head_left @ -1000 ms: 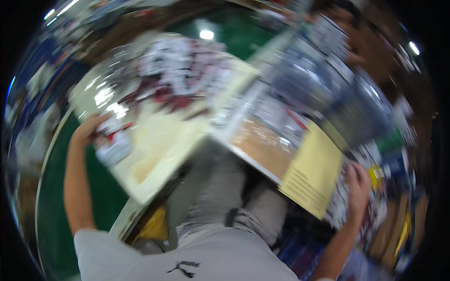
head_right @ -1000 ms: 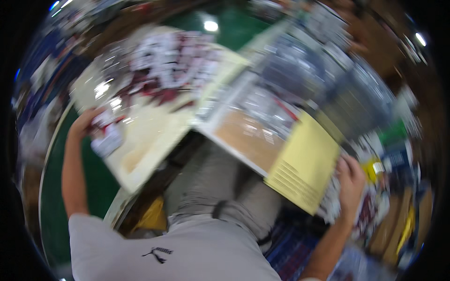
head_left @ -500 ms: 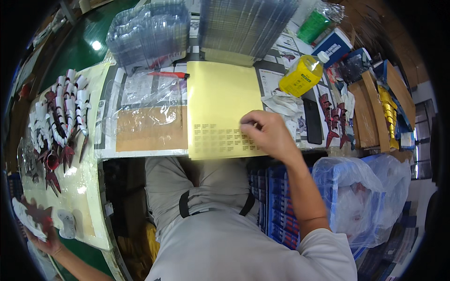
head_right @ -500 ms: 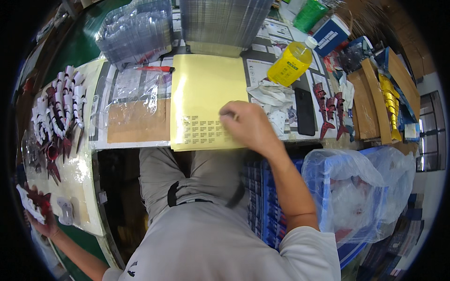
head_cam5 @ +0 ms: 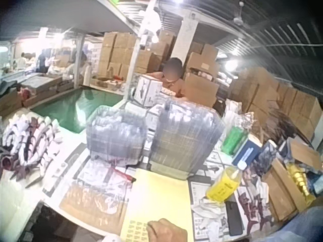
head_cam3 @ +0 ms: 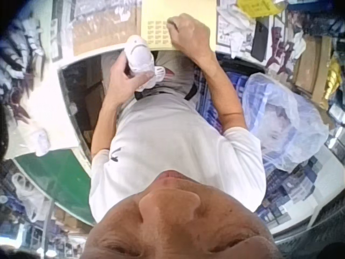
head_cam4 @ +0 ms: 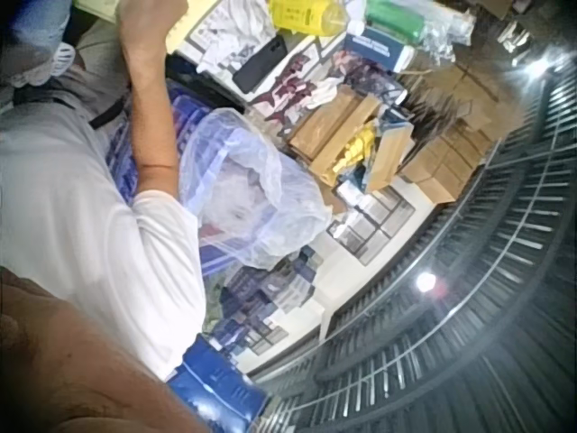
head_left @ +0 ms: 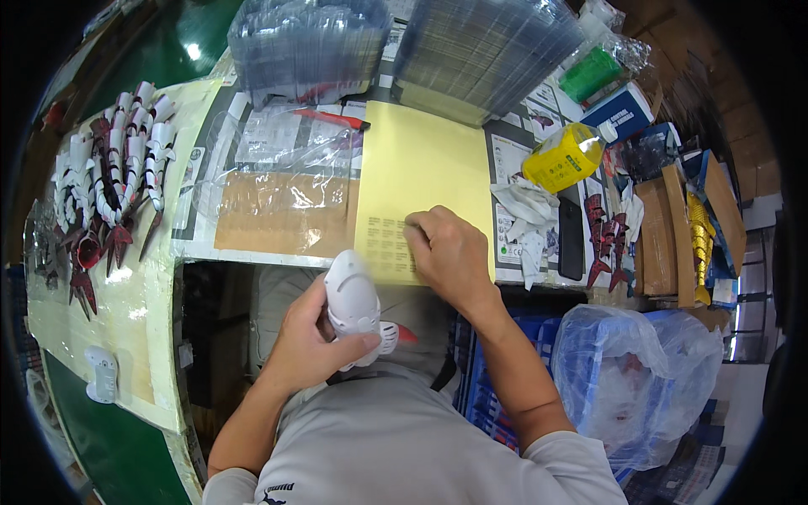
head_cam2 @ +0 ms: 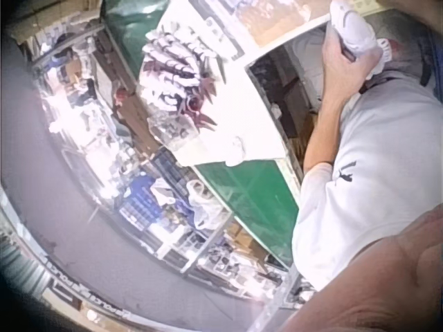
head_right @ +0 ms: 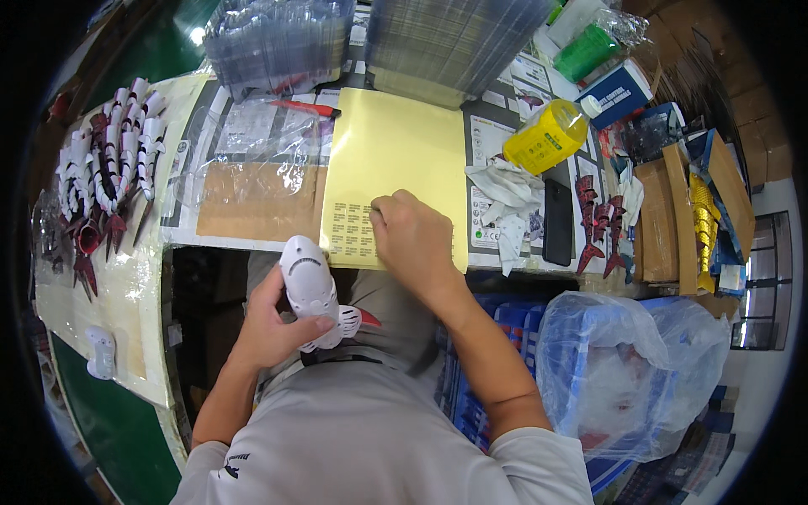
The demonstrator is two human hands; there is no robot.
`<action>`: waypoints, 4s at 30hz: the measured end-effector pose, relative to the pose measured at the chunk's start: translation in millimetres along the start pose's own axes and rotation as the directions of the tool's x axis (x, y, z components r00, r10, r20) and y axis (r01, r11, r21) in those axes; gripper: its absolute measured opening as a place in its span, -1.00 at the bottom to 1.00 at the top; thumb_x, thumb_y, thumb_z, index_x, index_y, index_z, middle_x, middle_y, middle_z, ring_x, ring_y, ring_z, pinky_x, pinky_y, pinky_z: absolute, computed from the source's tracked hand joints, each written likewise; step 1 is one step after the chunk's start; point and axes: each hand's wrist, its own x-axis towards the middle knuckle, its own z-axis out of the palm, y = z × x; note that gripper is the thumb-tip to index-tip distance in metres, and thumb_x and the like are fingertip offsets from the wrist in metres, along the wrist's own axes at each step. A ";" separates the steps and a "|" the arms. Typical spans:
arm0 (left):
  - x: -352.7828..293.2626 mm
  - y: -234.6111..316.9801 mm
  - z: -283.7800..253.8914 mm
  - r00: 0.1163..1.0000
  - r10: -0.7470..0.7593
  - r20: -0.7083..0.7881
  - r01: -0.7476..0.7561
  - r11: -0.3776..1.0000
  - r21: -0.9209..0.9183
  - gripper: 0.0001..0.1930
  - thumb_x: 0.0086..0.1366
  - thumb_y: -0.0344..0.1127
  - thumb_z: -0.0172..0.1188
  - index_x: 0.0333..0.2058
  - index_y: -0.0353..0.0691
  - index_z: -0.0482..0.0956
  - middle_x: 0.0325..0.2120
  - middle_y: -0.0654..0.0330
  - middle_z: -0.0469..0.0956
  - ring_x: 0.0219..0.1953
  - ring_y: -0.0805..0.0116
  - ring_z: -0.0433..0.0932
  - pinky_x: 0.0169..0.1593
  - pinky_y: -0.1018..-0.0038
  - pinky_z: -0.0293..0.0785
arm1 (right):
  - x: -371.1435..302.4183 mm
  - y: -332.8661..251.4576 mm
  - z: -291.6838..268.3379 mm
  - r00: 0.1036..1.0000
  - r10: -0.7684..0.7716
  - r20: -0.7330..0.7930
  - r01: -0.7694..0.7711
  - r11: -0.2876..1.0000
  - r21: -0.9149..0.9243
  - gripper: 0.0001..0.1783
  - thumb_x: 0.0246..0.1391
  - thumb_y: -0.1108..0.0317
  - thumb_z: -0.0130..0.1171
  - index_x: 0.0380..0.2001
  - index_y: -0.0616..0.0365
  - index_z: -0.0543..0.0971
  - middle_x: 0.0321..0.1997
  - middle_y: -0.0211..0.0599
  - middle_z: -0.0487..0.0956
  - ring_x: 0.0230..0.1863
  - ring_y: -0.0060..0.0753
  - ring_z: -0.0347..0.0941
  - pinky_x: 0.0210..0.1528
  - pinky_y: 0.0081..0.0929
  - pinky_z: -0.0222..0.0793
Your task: The person assembles small white and red decorative items by hand, then places them into clear plastic packaging. The person repeatedly picks up parts, joins them, and puts the finished items into plastic bags on a cluttered workbench.
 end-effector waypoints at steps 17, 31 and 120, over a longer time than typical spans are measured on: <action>15.6 -5.0 -11.7 0.997 0.020 0.070 -0.022 1.000 0.019 -0.32 0.14 -0.33 0.52 0.20 -0.38 0.43 -0.08 0.10 0.64 -0.06 0.41 0.63 0.02 0.39 0.62 | 13.1 -1.6 1.4 0.976 0.151 0.155 -0.152 0.988 -0.004 -0.80 0.25 0.32 0.25 -0.22 0.24 0.67 -0.27 -0.05 0.69 -0.22 -0.01 0.65 -0.13 -0.19 0.52; 20.3 -5.6 -14.6 0.996 0.042 0.075 -0.035 0.995 -0.095 -0.27 0.16 -0.35 0.50 0.27 -0.38 0.39 -0.06 0.16 0.62 -0.06 0.44 0.60 0.04 0.41 0.58 | 9.9 -17.3 -45.5 0.876 0.116 0.467 -0.432 0.617 0.658 -0.78 0.44 0.29 0.14 -0.13 0.26 0.58 -0.25 -0.51 0.54 -0.24 -0.66 0.45 -0.19 -0.60 0.46; -57.2 11.7 -77.7 0.654 0.433 -0.620 -0.741 0.530 -0.412 -0.11 0.30 -0.02 0.43 0.46 -0.19 0.17 0.31 -0.05 0.43 0.36 -0.03 0.43 0.43 0.01 0.36 | 11.7 -131.7 -2.5 0.903 -0.407 0.137 0.119 0.545 0.830 -0.31 0.03 0.11 0.59 0.08 0.39 0.62 -0.03 0.07 0.72 -0.04 -0.14 0.71 0.03 -0.32 0.56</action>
